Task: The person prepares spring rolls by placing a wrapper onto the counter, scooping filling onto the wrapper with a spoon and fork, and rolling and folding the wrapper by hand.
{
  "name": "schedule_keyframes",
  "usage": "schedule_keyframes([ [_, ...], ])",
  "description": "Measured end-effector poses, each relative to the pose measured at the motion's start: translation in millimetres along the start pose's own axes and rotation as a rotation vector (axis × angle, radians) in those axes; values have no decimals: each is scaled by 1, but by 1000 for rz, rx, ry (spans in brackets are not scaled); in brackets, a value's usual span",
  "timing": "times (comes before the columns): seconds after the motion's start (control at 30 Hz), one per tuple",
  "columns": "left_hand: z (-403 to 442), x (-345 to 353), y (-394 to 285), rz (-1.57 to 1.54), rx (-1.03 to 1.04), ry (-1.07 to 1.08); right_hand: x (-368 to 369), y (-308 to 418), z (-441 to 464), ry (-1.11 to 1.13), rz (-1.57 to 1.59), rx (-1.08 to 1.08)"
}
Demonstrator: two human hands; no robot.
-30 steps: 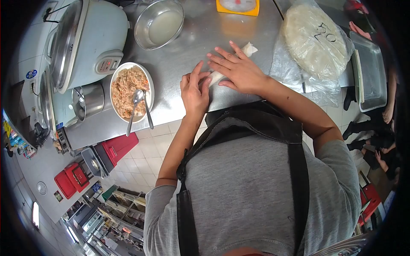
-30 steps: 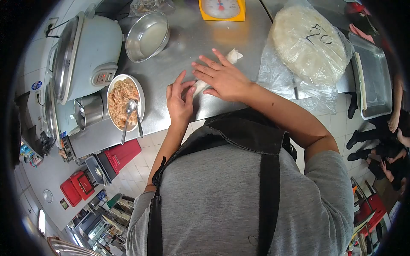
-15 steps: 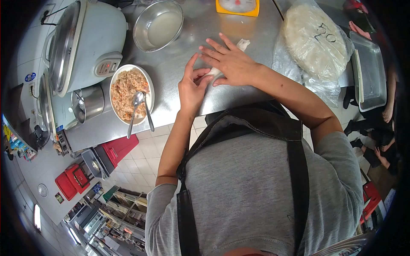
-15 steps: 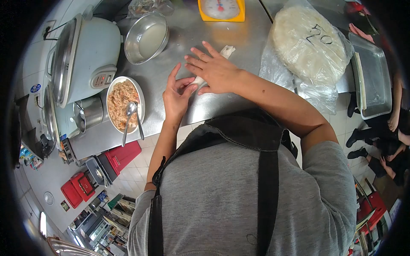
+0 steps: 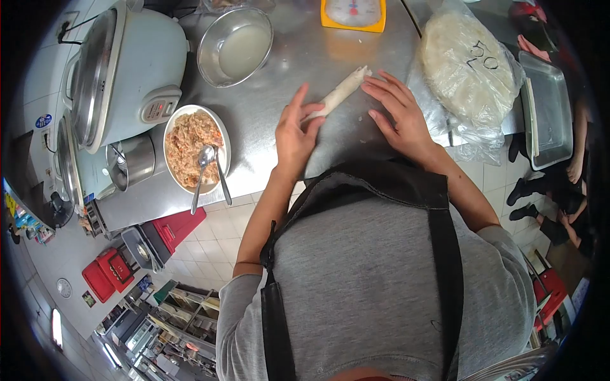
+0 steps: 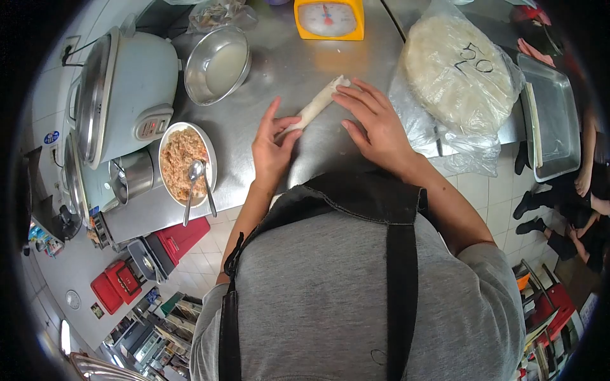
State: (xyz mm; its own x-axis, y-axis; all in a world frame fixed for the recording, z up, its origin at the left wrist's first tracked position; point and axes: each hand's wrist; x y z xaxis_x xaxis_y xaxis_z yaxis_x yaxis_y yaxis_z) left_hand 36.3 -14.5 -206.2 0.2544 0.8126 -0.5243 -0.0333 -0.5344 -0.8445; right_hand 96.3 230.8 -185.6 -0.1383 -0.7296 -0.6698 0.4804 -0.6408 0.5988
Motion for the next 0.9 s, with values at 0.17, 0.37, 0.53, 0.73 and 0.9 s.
schedule_keyframes([
  [0.17,11,-7,-3,79,-59,35,-1,0,-11,-54,194,107],
  [0.37,13,17,-9,518,216,-81,26,-6,-27,-85,978,565],
  [0.53,18,-2,-28,-401,-333,411,21,13,-6,-247,1471,812],
  [0.73,-3,-6,-48,-706,-441,667,26,25,27,-275,1423,421],
  [0.9,-16,16,-55,-368,-142,612,8,48,44,-258,1258,444],
])
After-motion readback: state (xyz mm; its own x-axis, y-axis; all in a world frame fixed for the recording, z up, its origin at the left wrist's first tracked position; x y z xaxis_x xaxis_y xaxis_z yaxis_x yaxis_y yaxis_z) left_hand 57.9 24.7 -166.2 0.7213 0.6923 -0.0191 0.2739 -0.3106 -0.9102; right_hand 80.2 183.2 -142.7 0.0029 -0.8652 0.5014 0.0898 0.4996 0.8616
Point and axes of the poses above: each hand's wrist, its own z-axis towards the middle knuckle, its own x-axis out of the palm, y = z × x, and after that the axes turned 13 degrees about -x, right-handed
